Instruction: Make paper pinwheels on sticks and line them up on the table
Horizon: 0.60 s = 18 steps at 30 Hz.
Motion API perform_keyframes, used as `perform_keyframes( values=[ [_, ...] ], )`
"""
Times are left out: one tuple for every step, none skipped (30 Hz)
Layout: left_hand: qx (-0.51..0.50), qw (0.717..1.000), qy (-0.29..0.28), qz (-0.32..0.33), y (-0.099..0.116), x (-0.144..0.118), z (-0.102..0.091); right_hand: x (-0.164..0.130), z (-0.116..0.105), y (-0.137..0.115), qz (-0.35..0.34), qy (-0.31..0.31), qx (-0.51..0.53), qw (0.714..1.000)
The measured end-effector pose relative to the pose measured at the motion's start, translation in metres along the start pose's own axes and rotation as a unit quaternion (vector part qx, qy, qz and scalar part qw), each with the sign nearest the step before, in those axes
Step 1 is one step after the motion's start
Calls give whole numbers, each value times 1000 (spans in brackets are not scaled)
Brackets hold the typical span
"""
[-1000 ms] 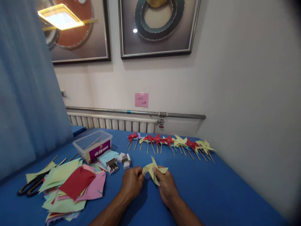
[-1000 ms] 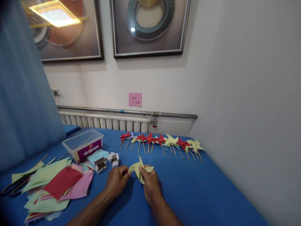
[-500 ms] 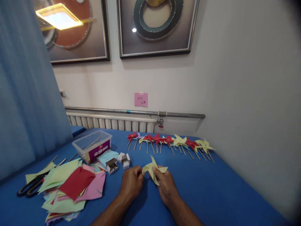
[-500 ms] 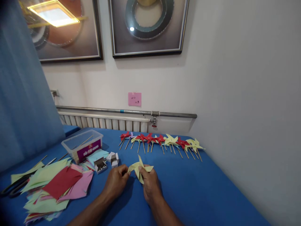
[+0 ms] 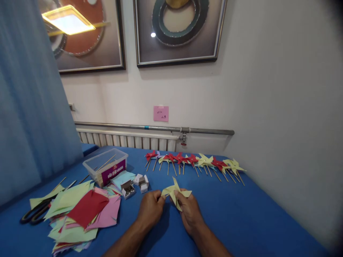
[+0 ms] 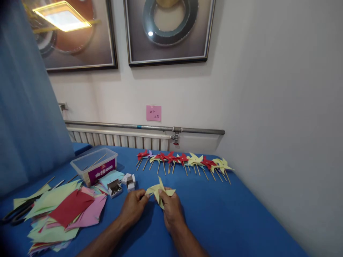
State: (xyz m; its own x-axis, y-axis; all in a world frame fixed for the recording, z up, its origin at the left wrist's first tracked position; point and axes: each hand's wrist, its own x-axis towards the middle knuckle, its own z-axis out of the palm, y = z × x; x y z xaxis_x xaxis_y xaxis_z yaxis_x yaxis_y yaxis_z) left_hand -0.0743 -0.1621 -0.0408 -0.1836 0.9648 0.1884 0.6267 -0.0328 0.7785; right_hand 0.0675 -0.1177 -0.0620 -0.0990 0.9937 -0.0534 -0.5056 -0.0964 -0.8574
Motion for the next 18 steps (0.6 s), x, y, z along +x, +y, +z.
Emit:
perform_keyframes(
  values=[
    [4, 1000, 2, 4, -1, 0, 1, 0, 0, 0, -1, 3, 2, 1000],
    [7, 1000, 6, 8, -2, 1, 1, 1, 0, 1, -2, 4, 4, 1000],
    [10, 1000, 10, 12, -2, 1, 2, 1, 0, 1, -2, 3, 4, 1000],
    [13, 1000, 13, 13, -3, 1, 3, 1, 0, 1, -3, 1, 3, 1000],
    [14, 1000, 15, 12, -3, 1, 3, 1, 0, 1, -3, -1, 1, 1000],
    [15, 1000, 15, 11, -3, 0, 4, 1, 0, 1, -3, -2, 0, 1000],
    [15, 1000, 16, 10, -3, 0, 4, 0, 0, 0, -3, -2, 0, 1000],
    [15, 1000, 17, 10, -3, 0, 4, 0, 1, 0, -2, -2, 0, 1000],
    [15, 1000, 19, 11, -3, 0, 4, -1, 1, -1, -1, -2, 0, 1000],
    [16, 1000, 21, 13, -3, 0, 4, -2, 1, -2, -1, -2, 0, 1000],
    [17, 999, 22, 16, -2, 0, 4, -2, 2, -2, 1, -3, -1, 1000],
    [18, 999, 22, 17, -2, 0, 4, -3, 2, -2, 2, -3, -2, 1000],
    [19, 999, 20, 18, -2, 0, 4, -3, 2, -3, 3, -3, -2, 1000],
    [20, 999, 18, 18, -3, 0, 4, -3, 2, -3, 5, -2, 0, 1000],
    [22, 999, 17, 17, -3, 0, 4, -3, 3, -3, 8, -1, 1, 1000],
    [22, 1000, 16, 14, -3, 0, 4, -3, 3, -3, 10, 1, 2, 1000],
    [23, 1000, 16, 12, -3, 0, 4, -3, 3, -3, 11, 4, 2, 1000],
    [24, 1000, 16, 10, -3, 0, 4, -3, 3, -3, 11, 7, 2, 1000]
  ],
)
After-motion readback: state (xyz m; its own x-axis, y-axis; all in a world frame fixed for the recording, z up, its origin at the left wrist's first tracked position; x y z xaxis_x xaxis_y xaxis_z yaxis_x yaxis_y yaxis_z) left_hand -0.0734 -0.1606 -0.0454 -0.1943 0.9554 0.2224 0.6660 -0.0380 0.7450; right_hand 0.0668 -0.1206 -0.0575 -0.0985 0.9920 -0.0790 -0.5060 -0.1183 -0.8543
